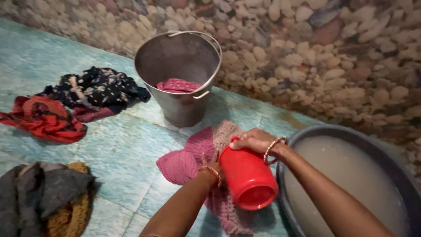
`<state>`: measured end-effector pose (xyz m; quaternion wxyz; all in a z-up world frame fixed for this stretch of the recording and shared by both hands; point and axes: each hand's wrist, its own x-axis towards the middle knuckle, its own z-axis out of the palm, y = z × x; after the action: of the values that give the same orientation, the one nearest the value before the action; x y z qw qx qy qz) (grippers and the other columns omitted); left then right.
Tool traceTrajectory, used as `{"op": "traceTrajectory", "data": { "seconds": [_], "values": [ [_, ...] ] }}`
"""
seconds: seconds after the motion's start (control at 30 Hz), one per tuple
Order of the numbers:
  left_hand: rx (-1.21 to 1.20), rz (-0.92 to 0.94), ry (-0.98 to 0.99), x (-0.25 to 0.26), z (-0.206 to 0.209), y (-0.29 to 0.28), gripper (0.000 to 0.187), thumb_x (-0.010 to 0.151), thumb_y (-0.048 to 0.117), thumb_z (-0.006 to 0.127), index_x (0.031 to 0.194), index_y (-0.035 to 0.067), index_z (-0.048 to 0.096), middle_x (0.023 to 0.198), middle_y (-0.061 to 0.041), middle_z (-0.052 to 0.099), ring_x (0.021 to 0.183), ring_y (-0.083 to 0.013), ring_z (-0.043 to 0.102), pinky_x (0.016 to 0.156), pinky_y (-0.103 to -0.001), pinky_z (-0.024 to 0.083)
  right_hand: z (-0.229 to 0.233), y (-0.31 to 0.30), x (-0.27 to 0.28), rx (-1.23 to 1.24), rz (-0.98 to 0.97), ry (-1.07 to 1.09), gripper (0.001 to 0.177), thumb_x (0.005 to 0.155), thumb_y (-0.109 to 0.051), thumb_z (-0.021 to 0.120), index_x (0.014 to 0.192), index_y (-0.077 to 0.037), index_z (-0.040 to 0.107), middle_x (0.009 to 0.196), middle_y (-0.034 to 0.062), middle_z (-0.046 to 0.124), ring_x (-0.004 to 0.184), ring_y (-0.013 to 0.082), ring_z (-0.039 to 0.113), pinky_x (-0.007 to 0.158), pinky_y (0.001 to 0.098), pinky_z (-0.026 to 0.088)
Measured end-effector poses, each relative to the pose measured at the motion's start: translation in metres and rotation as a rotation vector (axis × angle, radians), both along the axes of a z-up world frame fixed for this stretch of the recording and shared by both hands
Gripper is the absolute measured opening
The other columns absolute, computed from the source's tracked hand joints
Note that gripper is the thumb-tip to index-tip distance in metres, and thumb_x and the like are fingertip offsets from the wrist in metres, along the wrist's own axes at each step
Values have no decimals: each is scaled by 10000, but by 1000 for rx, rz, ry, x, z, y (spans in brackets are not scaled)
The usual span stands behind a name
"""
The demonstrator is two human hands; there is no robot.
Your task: The person washes various articles of clothing by hand in a large basin of soapy water. The person scrubs, wrings, and rinses the garments, moving them between a bucket and the basin.
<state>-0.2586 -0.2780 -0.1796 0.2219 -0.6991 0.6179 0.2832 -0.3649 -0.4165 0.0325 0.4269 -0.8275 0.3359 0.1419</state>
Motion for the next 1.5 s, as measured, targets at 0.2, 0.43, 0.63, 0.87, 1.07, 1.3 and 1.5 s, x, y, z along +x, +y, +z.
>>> {"op": "traceTrajectory", "data": {
  "seconds": [0.2, 0.43, 0.63, 0.87, 1.07, 1.3, 1.5],
  "values": [
    [-81, 326, 169, -33, 33, -19, 859, 967, 646, 537, 1647, 267, 173, 1738, -107, 68, 1579, -488, -120, 1189, -758, -63, 54, -8, -25, -673, 48, 314, 567, 700, -689, 679, 932, -191, 821, 949, 123, 769, 871, 296, 749, 779, 439, 571],
    [-189, 168, 72, -56, 8, -32, 993, 923, 633, 627, 1645, 143, 152, 1714, -174, 93, 1567, -475, -54, 1183, -736, -7, 8, -51, -127, -860, 40, 583, 382, 785, -450, 751, 964, -122, 829, 983, 160, 781, 946, 313, 763, 818, 414, 587],
    [-69, -57, 98, -91, -22, -4, 1060, 822, 394, 766, 1621, 133, 121, 1695, -218, 115, 1543, -516, 37, 1183, -709, 136, -82, -47, -243, -830, 144, 847, 287, 904, -449, 724, 1036, -205, 796, 1073, 65, 765, 1078, 269, 717, 872, 410, 538],
    [-178, -26, 228, -84, -39, 2, 1096, 776, 253, 821, 1640, 135, 156, 1620, -277, 304, 1470, -534, 287, 1175, -592, 336, -165, -20, -276, -1295, 536, 300, 145, 805, -202, 679, 899, -132, 765, 910, 81, 714, 1013, 270, 617, 867, 434, 462],
    [-66, -32, 129, -85, 35, -4, 1297, 720, 241, 903, 1655, 141, 10, 1656, -167, 247, 1526, -408, 245, 1196, -544, 330, -122, -2, -250, -1085, 186, -56, 150, 710, -187, 768, 852, -138, 758, 901, 50, 722, 993, 240, 621, 851, 450, 444],
    [-455, 339, 424, -111, 59, -56, 867, 974, 547, 533, 1641, 223, 85, 1682, -130, 200, 1521, -345, 264, 1176, -615, 290, -101, -4, -248, -1026, -416, -212, 268, 748, -360, 876, 754, -121, 755, 789, 60, 716, 835, 264, 648, 848, 467, 460],
    [-432, 202, 295, -108, 61, -66, 784, 995, 491, 496, 1649, 196, 180, 1678, -83, 300, 1534, -329, 317, 1164, -696, 284, -62, -13, -239, -1187, -335, -504, 271, 732, -311, 879, 789, -101, 717, 823, 46, 700, 816, 265, 611, 789, 449, 421]
  ]
}}
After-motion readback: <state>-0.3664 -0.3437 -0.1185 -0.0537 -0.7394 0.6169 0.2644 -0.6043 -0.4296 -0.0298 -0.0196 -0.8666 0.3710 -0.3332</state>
